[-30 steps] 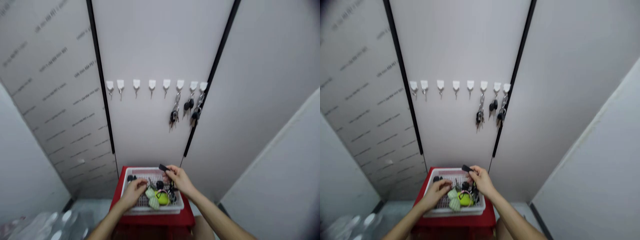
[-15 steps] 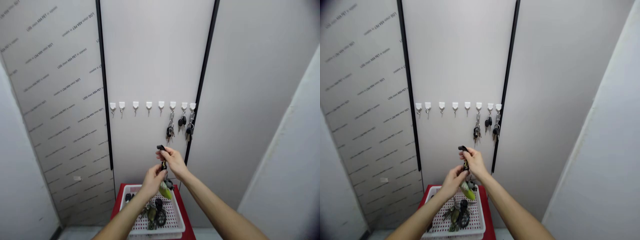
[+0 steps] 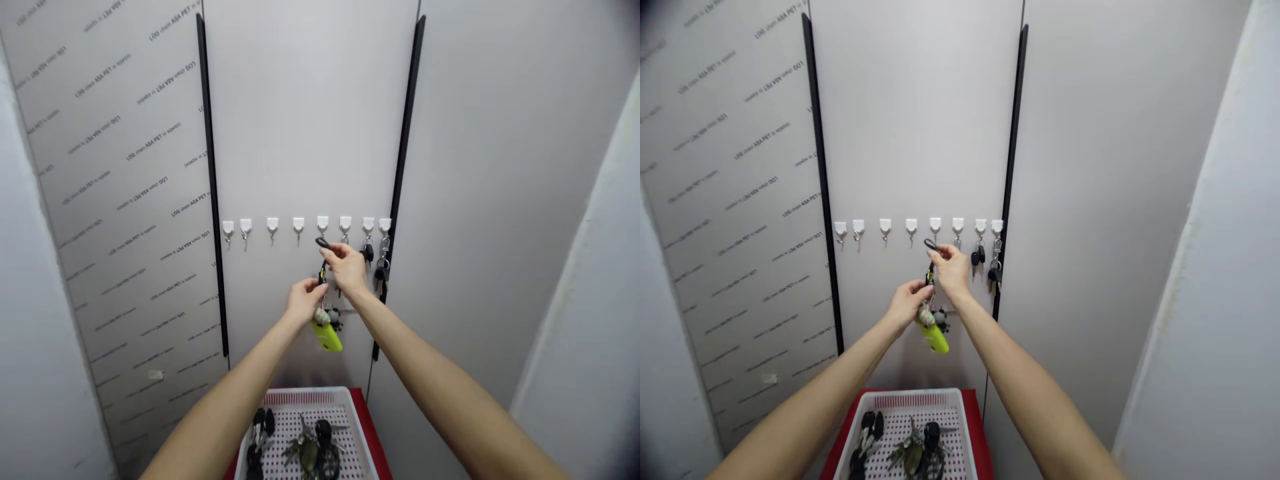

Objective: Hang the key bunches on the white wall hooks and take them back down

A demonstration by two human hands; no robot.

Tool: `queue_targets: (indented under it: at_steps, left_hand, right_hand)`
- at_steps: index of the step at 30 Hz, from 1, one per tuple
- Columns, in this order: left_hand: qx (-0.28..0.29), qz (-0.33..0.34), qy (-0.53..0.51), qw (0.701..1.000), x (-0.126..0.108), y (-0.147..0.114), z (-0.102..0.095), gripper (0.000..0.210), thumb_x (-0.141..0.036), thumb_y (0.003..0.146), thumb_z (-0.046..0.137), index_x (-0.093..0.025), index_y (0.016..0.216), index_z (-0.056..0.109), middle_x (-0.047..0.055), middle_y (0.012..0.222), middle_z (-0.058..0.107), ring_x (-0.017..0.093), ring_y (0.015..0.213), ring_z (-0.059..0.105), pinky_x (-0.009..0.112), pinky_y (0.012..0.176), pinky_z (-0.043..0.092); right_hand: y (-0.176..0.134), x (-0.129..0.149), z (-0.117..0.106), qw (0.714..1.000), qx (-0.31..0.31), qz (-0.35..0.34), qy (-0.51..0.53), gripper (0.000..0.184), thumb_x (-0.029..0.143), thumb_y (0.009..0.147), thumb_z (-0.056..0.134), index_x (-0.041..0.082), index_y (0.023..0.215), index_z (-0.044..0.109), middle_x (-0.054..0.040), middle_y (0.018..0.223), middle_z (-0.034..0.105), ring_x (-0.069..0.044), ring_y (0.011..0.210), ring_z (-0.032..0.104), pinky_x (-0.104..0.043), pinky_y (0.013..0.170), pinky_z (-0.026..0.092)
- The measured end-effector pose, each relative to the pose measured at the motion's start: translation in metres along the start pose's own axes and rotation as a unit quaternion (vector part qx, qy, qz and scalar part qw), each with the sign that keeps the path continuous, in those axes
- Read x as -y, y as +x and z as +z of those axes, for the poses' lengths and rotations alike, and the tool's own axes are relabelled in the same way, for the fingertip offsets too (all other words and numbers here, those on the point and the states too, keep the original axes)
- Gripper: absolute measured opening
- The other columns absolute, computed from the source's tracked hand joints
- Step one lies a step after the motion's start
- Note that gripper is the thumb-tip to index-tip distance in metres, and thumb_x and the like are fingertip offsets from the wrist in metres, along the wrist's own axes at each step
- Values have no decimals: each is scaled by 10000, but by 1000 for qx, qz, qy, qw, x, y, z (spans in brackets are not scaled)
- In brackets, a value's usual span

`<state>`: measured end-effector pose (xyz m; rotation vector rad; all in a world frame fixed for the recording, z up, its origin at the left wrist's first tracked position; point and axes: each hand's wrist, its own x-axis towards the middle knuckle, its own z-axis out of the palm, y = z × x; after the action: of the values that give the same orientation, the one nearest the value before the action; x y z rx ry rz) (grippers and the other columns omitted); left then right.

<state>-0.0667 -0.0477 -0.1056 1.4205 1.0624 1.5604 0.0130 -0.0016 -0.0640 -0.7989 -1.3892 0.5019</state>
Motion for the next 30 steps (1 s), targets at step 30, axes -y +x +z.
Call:
queue_targets:
  at_steps: [30]
  left_hand:
    - [96, -86, 276, 952, 158, -112, -65, 229, -160, 605, 455, -140, 812, 552, 54, 800, 581, 135, 730, 509, 262, 712, 378]
  right_hand:
    - [-175, -125, -43, 833, 468, 43, -294, 209, 105, 539, 479, 154, 713, 585, -24, 648, 588, -129, 609, 502, -213, 572, 360]
